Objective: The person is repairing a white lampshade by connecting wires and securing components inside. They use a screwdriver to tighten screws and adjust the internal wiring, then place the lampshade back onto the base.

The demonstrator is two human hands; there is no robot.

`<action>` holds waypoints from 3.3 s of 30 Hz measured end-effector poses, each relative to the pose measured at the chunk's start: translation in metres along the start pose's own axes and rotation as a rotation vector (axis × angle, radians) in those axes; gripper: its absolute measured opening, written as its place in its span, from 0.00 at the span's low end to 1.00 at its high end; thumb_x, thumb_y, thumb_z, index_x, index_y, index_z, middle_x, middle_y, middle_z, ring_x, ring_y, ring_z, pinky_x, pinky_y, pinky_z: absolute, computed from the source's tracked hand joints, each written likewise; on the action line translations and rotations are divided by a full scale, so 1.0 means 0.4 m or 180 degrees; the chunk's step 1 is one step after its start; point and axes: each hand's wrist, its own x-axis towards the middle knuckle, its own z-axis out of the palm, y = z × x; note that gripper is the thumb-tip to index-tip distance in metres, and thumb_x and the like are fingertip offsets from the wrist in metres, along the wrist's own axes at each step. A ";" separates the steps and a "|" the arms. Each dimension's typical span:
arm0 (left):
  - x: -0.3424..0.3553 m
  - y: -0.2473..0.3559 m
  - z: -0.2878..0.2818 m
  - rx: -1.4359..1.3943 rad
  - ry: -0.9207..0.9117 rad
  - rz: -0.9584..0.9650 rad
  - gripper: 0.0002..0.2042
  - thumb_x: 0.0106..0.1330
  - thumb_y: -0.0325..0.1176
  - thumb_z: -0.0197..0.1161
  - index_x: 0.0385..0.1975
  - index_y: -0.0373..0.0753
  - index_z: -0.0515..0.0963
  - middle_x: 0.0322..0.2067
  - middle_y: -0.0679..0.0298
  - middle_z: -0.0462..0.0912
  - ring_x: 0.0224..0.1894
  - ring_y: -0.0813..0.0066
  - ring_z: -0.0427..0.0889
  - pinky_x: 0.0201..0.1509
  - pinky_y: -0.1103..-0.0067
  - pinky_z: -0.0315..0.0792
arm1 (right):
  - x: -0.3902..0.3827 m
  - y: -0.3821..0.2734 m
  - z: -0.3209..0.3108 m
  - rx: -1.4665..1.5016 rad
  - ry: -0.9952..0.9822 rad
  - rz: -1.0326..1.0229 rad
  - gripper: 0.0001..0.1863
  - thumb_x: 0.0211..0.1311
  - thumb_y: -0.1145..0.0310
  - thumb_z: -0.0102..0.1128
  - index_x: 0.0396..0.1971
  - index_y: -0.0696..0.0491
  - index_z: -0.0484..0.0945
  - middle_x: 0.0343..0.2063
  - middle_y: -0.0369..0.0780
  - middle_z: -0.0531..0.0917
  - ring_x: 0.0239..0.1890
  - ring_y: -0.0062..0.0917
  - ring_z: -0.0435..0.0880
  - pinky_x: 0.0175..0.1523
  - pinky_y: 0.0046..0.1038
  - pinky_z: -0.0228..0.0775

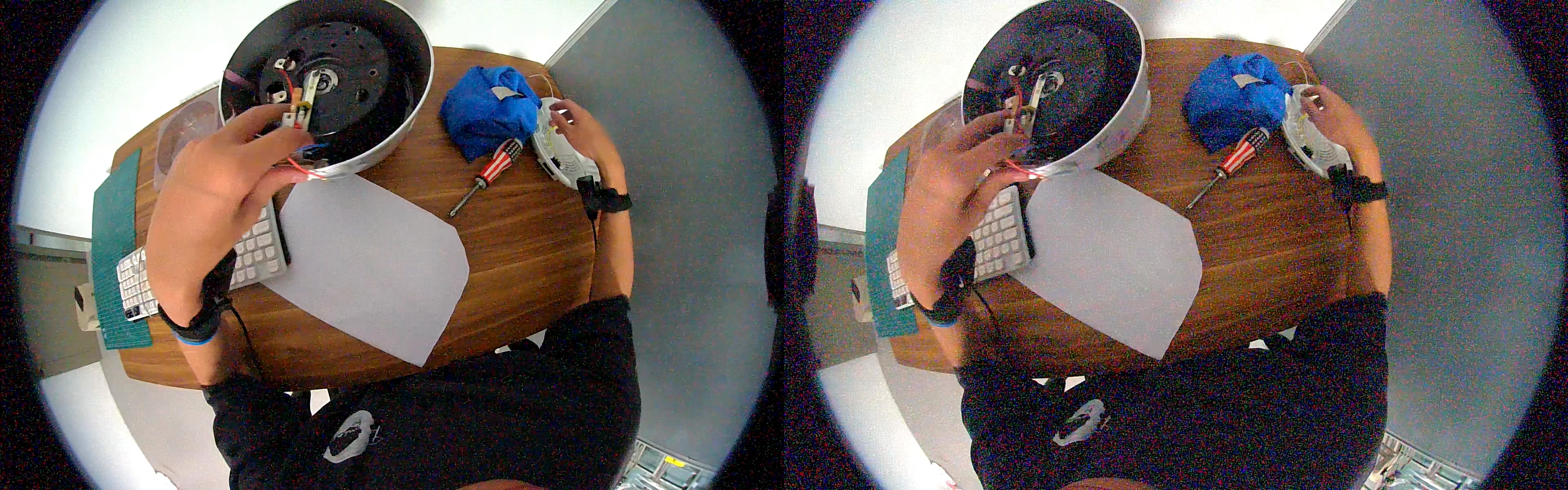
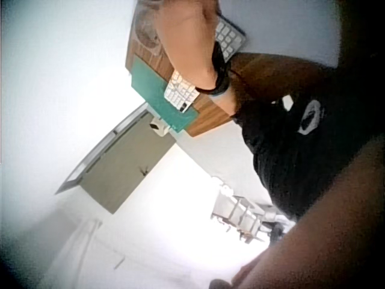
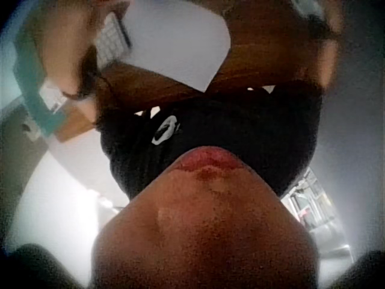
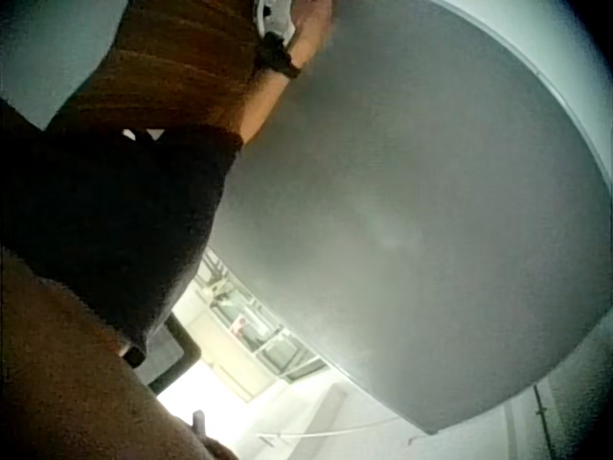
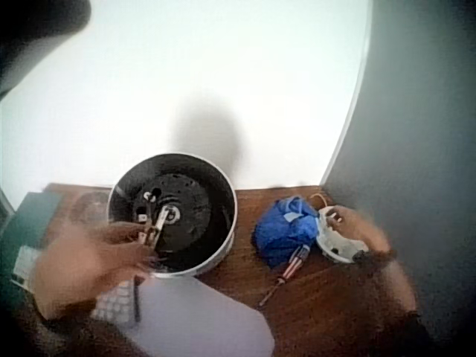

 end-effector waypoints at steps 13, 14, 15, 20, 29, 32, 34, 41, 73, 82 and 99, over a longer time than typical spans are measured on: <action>0.007 0.015 0.018 -0.0644 0.0044 -0.0038 0.20 0.76 0.28 0.66 0.66 0.42 0.78 0.50 0.47 0.89 0.45 0.43 0.90 0.46 0.56 0.82 | 0.167 0.086 -0.012 -0.0375 0.0389 -0.0170 0.31 0.78 0.65 0.65 0.75 0.60 0.71 0.63 0.52 0.87 0.65 0.41 0.86 0.71 0.39 0.77; 0.006 0.014 0.018 -0.0650 0.0013 -0.0052 0.21 0.76 0.27 0.65 0.68 0.43 0.77 0.50 0.46 0.88 0.45 0.43 0.90 0.46 0.56 0.82 | 0.179 0.097 -0.012 -0.0295 0.0223 -0.0011 0.32 0.77 0.64 0.66 0.75 0.60 0.71 0.63 0.51 0.87 0.65 0.40 0.87 0.70 0.38 0.78; 0.005 0.014 0.020 -0.0700 0.0027 -0.0139 0.22 0.76 0.27 0.65 0.68 0.42 0.76 0.49 0.46 0.89 0.45 0.42 0.90 0.46 0.56 0.81 | 0.196 0.105 -0.013 -0.0151 0.0046 0.0050 0.32 0.77 0.64 0.67 0.75 0.59 0.72 0.63 0.51 0.87 0.64 0.39 0.87 0.69 0.37 0.79; 0.006 0.015 0.029 -0.0975 0.0270 -0.0189 0.23 0.77 0.28 0.65 0.70 0.40 0.70 0.46 0.45 0.89 0.44 0.39 0.89 0.46 0.54 0.80 | 0.249 0.114 -0.024 -0.0236 0.0115 -0.0376 0.27 0.76 0.63 0.71 0.69 0.59 0.80 0.55 0.47 0.91 0.55 0.33 0.92 0.60 0.34 0.84; -0.003 -0.025 0.009 -0.0732 0.0272 -0.0208 0.15 0.79 0.31 0.65 0.61 0.37 0.73 0.44 0.46 0.89 0.47 0.42 0.89 0.48 0.57 0.79 | 0.068 -0.238 -0.066 0.0286 0.2320 -0.1266 0.13 0.84 0.63 0.61 0.57 0.53 0.86 0.49 0.41 0.93 0.44 0.27 0.92 0.52 0.33 0.85; -0.002 -0.029 0.010 -0.0651 0.0612 0.0054 0.10 0.77 0.32 0.66 0.52 0.37 0.77 0.34 0.47 0.87 0.37 0.41 0.87 0.40 0.56 0.76 | -0.007 -0.387 -0.060 0.0807 0.2345 -0.1680 0.12 0.85 0.66 0.60 0.57 0.54 0.85 0.49 0.38 0.92 0.42 0.21 0.90 0.50 0.29 0.85; 0.001 -0.030 0.005 -0.0562 0.0747 0.0174 0.09 0.77 0.33 0.67 0.49 0.38 0.79 0.32 0.49 0.87 0.35 0.44 0.87 0.38 0.58 0.76 | -0.050 -0.475 -0.051 0.0948 0.2305 -0.1973 0.11 0.85 0.67 0.59 0.57 0.56 0.84 0.50 0.36 0.92 0.41 0.18 0.88 0.50 0.27 0.85; -0.006 -0.025 -0.020 -0.0603 0.1022 -0.0473 0.06 0.76 0.32 0.70 0.45 0.39 0.83 0.32 0.56 0.89 0.32 0.60 0.88 0.37 0.68 0.78 | -0.128 -0.690 -0.025 0.1204 0.1487 -0.2336 0.09 0.83 0.69 0.62 0.54 0.54 0.88 0.44 0.34 0.92 0.41 0.15 0.86 0.47 0.21 0.78; -0.208 -0.399 0.025 0.0555 0.0095 -0.1078 0.14 0.70 0.29 0.71 0.54 0.40 0.85 0.50 0.53 0.91 0.52 0.51 0.91 0.57 0.63 0.83 | 0.073 -0.862 0.042 0.0819 -0.0080 -0.2222 0.12 0.87 0.65 0.56 0.55 0.57 0.80 0.32 0.36 0.88 0.35 0.17 0.83 0.43 0.22 0.75; -0.277 -0.395 0.128 0.0838 0.0927 -0.1208 0.12 0.65 0.31 0.66 0.48 0.45 0.87 0.42 0.54 0.91 0.48 0.48 0.89 0.51 0.62 0.83 | 0.059 -0.837 0.039 0.1048 -0.0151 -0.2447 0.13 0.87 0.65 0.56 0.57 0.56 0.82 0.34 0.36 0.89 0.38 0.16 0.85 0.48 0.22 0.77; -0.208 -0.443 0.123 0.0847 -0.0593 -0.2394 0.06 0.56 0.26 0.74 0.34 0.36 0.91 0.40 0.44 0.91 0.44 0.42 0.92 0.45 0.56 0.85 | -0.027 -0.787 0.042 0.1415 -0.0021 -0.2283 0.12 0.84 0.63 0.62 0.56 0.53 0.86 0.38 0.37 0.94 0.42 0.17 0.89 0.47 0.22 0.79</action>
